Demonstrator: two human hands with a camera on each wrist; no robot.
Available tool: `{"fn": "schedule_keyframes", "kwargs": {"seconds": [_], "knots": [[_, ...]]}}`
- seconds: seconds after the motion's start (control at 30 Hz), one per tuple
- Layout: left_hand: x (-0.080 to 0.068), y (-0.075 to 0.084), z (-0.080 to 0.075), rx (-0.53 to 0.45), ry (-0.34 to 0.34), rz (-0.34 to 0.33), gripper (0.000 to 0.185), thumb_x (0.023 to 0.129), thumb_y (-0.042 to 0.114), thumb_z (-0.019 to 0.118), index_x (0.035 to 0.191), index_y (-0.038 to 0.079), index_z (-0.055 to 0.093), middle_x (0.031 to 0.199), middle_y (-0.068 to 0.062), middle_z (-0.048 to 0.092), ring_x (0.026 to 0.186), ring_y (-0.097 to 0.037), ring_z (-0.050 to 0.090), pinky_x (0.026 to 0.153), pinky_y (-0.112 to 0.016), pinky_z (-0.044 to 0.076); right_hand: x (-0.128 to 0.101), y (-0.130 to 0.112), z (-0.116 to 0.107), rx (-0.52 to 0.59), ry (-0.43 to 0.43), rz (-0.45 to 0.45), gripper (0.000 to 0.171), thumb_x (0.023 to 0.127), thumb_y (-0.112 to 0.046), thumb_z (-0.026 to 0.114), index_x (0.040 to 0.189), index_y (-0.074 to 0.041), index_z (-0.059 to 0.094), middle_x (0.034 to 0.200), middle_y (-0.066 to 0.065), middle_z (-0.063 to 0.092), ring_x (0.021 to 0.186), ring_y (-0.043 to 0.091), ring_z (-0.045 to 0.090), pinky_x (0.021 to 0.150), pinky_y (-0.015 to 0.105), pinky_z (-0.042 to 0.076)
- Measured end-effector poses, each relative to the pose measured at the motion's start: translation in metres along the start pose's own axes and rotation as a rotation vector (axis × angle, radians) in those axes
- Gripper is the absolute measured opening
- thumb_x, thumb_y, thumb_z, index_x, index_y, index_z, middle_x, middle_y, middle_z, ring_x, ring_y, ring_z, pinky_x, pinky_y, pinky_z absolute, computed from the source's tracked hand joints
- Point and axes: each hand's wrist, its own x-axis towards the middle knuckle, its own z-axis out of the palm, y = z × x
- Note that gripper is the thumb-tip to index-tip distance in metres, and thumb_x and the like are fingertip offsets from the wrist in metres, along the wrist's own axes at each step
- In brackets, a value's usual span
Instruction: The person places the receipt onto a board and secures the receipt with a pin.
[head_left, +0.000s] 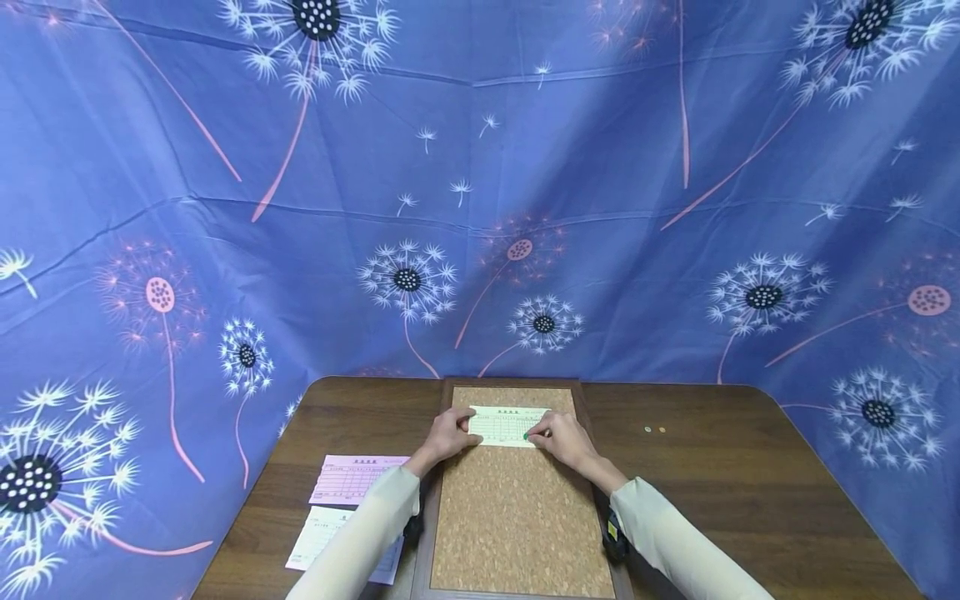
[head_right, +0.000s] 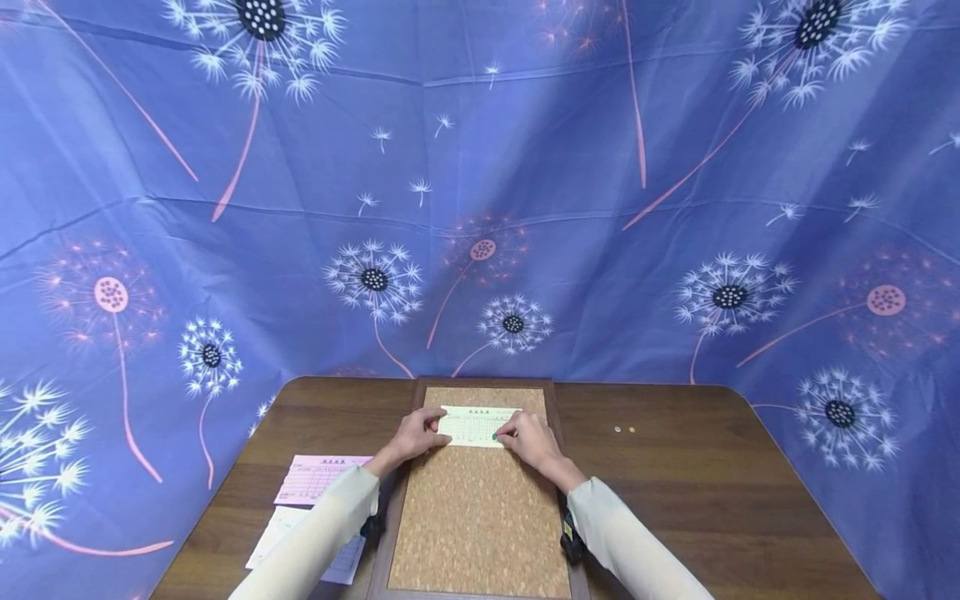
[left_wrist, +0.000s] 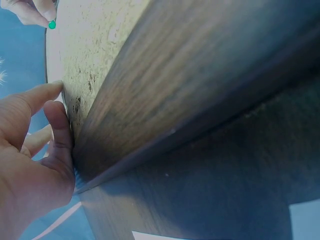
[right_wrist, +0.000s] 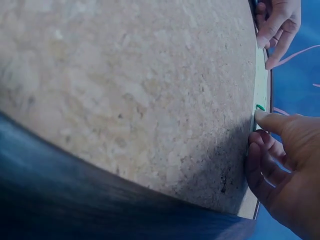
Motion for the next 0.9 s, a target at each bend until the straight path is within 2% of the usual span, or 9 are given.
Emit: {"fn": "schedule_keyframes", "kwargs": {"seconds": [0.1,0.33,0.57,0.9], "knots": [[0.000,0.001,0.000,-0.013,-0.002,-0.004,0.053,0.079,0.002,0.081,0.126,-0.012,0.063,0.087,-0.023,0.060,0.057,-0.006,0.045,0.053,-0.017,0.038,0.000,-0.001,0.000,-0.006,-0.007,0.003,0.006,0.083,-0.013,0.083,0.088,-0.013,0.083,0.080,-0.004,0.071,0.072,0.007,0.064,0.063,0.021,0.052],[-0.001,0.000,0.001,-0.002,0.006,-0.002,0.053,0.078,0.002,0.081,0.126,-0.012,0.063,0.084,-0.018,0.059,0.058,-0.006,0.044,0.054,-0.017,0.038,0.001,-0.005,0.000,0.023,-0.033,0.032,0.011,0.082,-0.019,0.084,0.091,-0.012,0.083,0.080,-0.005,0.072,0.073,0.006,0.063,0.063,0.021,0.051],[-0.002,-0.002,0.005,-0.028,0.000,-0.019,0.055,0.078,0.001,0.081,0.129,-0.011,0.062,0.084,-0.018,0.058,0.050,-0.004,0.044,0.047,-0.015,0.038,0.004,-0.011,0.004,-0.065,-0.018,0.053,0.007,0.082,-0.021,0.084,0.086,-0.016,0.082,0.079,-0.007,0.074,0.074,0.007,0.065,0.069,0.029,0.052],[0.001,-0.002,0.004,-0.040,0.000,-0.020,0.056,0.078,0.002,0.080,0.129,-0.011,0.062,0.083,-0.015,0.057,0.049,-0.002,0.044,0.045,-0.015,0.040,0.005,-0.013,0.004,-0.072,-0.012,0.056,0.004,0.083,-0.017,0.083,0.085,-0.014,0.083,0.081,-0.003,0.076,0.073,0.010,0.070,0.064,0.028,0.055]]}}
